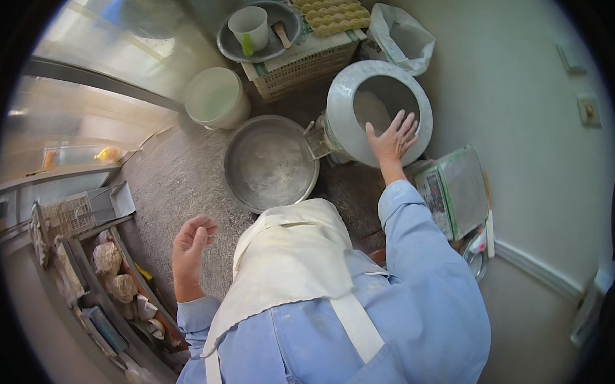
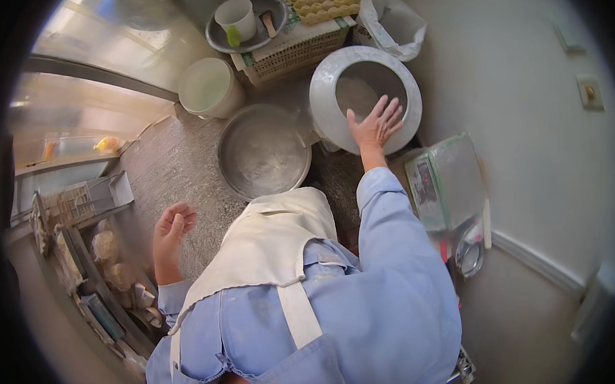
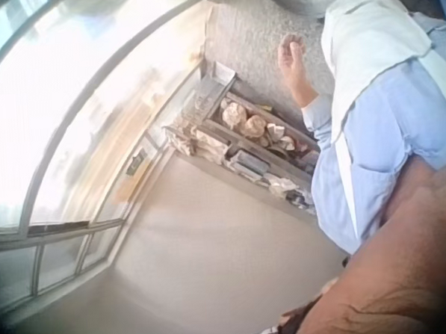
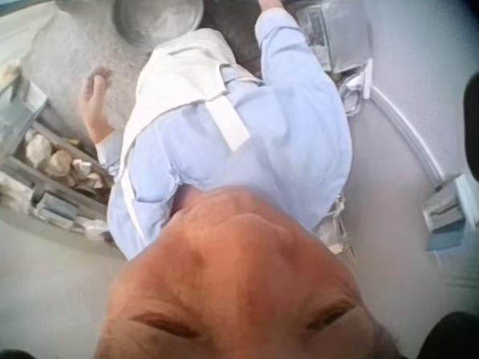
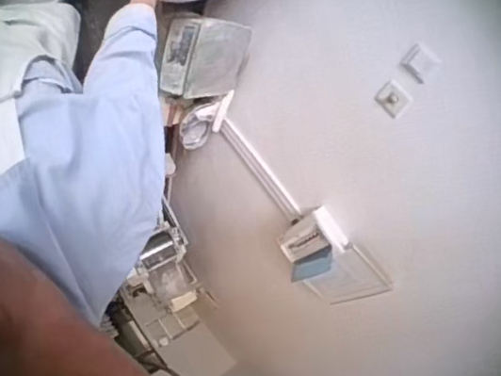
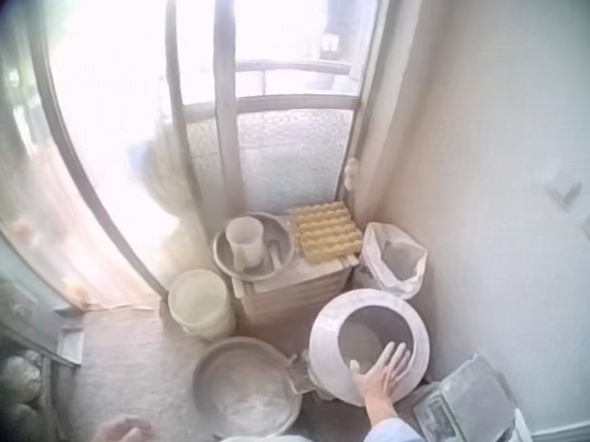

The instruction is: The person measures and combines dry ingredients in a metal bowl on a digital scale, then adds water from a measuring jug and stirs the mixture with a wooden spatula. The person handles a flour bag, a small packet, and a measuring jug during the process.

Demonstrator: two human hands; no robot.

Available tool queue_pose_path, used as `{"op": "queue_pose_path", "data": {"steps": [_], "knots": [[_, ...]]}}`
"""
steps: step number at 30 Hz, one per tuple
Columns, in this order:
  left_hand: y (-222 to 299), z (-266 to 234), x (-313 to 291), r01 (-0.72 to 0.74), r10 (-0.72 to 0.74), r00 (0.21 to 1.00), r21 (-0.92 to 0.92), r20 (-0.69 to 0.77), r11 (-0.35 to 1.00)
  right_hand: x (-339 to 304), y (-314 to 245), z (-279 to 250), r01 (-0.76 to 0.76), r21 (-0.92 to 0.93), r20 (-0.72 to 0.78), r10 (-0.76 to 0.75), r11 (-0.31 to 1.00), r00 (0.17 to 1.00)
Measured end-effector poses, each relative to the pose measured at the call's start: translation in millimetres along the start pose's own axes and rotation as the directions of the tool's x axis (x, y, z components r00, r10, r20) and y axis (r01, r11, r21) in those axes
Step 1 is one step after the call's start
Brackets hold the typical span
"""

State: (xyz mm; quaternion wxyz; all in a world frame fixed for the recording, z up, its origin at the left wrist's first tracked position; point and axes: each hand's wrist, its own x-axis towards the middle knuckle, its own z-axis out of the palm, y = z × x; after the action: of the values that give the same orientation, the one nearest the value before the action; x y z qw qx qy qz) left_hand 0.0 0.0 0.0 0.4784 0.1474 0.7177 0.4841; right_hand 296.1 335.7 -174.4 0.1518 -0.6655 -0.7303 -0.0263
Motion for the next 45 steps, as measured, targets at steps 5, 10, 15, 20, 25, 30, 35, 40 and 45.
{"op": "queue_pose_path", "data": {"steps": [5, 10, 15, 20, 25, 30, 35, 40, 45], "knots": [[27, 42, -8, 0.038, -0.038, 0.999, -0.004, 0.003, 0.999, 14, -10, -9, 0.04, 0.067, 0.008, -0.04, 0.997, 0.999], [32, 70, 11, -0.036, 0.037, 0.999, -0.072, 0.025, 0.997, 80, -20, -103, 0.309, 0.204, -0.446, -0.193, 0.929, 0.874], [31, 77, 14, -0.046, 0.05, 0.998, -0.095, 0.046, 0.994, 81, -32, -101, 0.354, 0.189, -0.46, -0.237, 0.916, 0.856], [29, 68, 15, -0.128, 0.132, 0.99, -0.08, 0.053, 0.989, 43, -13, -15, 0.31, -0.177, 0.156, -0.284, 0.934, 0.946], [14, 52, 18, -0.204, 0.204, 0.978, 0.009, -0.039, 0.979, 12, -8, -2, 0.32, -0.064, 0.178, -0.304, 0.945, 0.936], [7, 38, 13, -0.234, 0.237, 0.972, -0.129, 0.004, 0.964, -12, -19, -1, 0.423, 0.041, 0.479, -0.389, 0.905, 0.787], [-3, 15, -1, -0.281, 0.272, 0.959, -0.124, -0.083, 0.952, -24, -42, 8, 0.376, 0.011, 0.564, -0.316, 0.926, 0.763], [-15, -2, -21, -0.319, 0.303, 0.94, -0.086, -0.158, 0.944, -20, -55, 17, 0.461, -0.235, 0.587, -0.252, 0.856, 0.769], [-22, -17, -43, -0.348, 0.329, 0.898, -0.011, -0.292, 0.938, -11, -60, 45, 0.457, -0.296, 0.557, -0.237, 0.839, 0.796]]}}
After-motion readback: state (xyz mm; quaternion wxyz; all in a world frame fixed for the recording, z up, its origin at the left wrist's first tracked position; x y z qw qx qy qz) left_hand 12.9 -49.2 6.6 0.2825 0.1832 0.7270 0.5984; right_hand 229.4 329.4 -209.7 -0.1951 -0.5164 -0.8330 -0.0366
